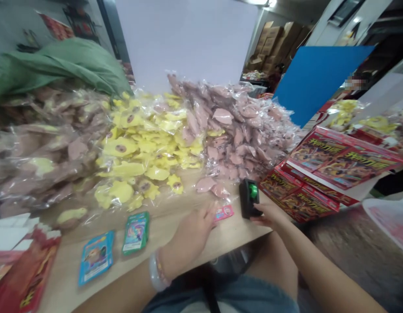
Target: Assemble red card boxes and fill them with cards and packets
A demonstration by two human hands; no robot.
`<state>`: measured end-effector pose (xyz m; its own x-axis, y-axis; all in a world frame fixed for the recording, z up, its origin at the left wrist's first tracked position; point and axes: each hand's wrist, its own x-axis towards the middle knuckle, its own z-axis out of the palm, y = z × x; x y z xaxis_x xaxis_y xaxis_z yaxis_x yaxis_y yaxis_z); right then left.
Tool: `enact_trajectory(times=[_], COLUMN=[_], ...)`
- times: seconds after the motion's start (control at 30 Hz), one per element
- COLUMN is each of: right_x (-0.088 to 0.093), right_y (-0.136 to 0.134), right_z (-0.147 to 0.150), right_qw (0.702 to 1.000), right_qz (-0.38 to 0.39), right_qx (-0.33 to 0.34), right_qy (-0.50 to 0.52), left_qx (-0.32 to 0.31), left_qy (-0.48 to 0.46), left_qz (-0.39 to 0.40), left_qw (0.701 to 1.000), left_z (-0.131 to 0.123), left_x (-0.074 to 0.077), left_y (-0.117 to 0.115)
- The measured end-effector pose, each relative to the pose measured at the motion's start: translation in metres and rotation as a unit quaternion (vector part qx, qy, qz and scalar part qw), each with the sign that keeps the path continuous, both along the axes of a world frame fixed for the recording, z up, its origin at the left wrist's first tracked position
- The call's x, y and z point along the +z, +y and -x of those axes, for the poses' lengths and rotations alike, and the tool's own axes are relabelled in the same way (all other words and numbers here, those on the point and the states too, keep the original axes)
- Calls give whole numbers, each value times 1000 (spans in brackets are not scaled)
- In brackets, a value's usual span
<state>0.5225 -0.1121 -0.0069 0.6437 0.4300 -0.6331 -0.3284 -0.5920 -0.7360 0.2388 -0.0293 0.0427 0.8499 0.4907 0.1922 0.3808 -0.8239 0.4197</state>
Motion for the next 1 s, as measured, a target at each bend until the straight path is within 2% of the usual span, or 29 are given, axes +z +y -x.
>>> enact_trajectory(times=[0.1,0.2,0.33,0.47,0.53,0.6,0.67,0.73,0.8,0.87,0.93,1.0], right_x=[3,5,-4,-9,0,16,33,40,31,9,-12,-21], right_y=[-3,-9,-28,-51,-55,-49,-32,-10,7,10,-3,-20], right_z=[-3,4,27,51,70,98,130,157,171,172,163,148], right_qw=[999,995,984,979,979,979,969,962,965,972,978,978], right_qz=[-17,-71,-163,-169,-163,-190,-239,-270,-261,-231,-195,-160], right_qx=[-18,-44,-69,-76,-66,-11,47,31,-25,-24,14,22], right_qy=[39,49,-2,-81,-100,-78,-29,-1,-5,-31,-74,-130], left_qx=[-22,-43,-26,4,16,22,20,13,-1,-4,21,58], left_qy=[-2,-56,-85,-43,-30,-30,-31,-32,-37,-61,-90,-110], left_qz=[-19,-8,-7,12,19,17,5,-8,-1,48,128,199], left_qw=[1000,997,996,999,999,999,999,999,999,997,987,972], left_z=[1,0,-3,-3,-4,-6,-9,-10,-9,-4,3,6], left_x=[-1,-10,-18,-15,-13,-12,-13,-14,-14,-14,-15,-20], left_y=[3,4,4,5,4,1,-4,-10,-13,-12,-8,-5])
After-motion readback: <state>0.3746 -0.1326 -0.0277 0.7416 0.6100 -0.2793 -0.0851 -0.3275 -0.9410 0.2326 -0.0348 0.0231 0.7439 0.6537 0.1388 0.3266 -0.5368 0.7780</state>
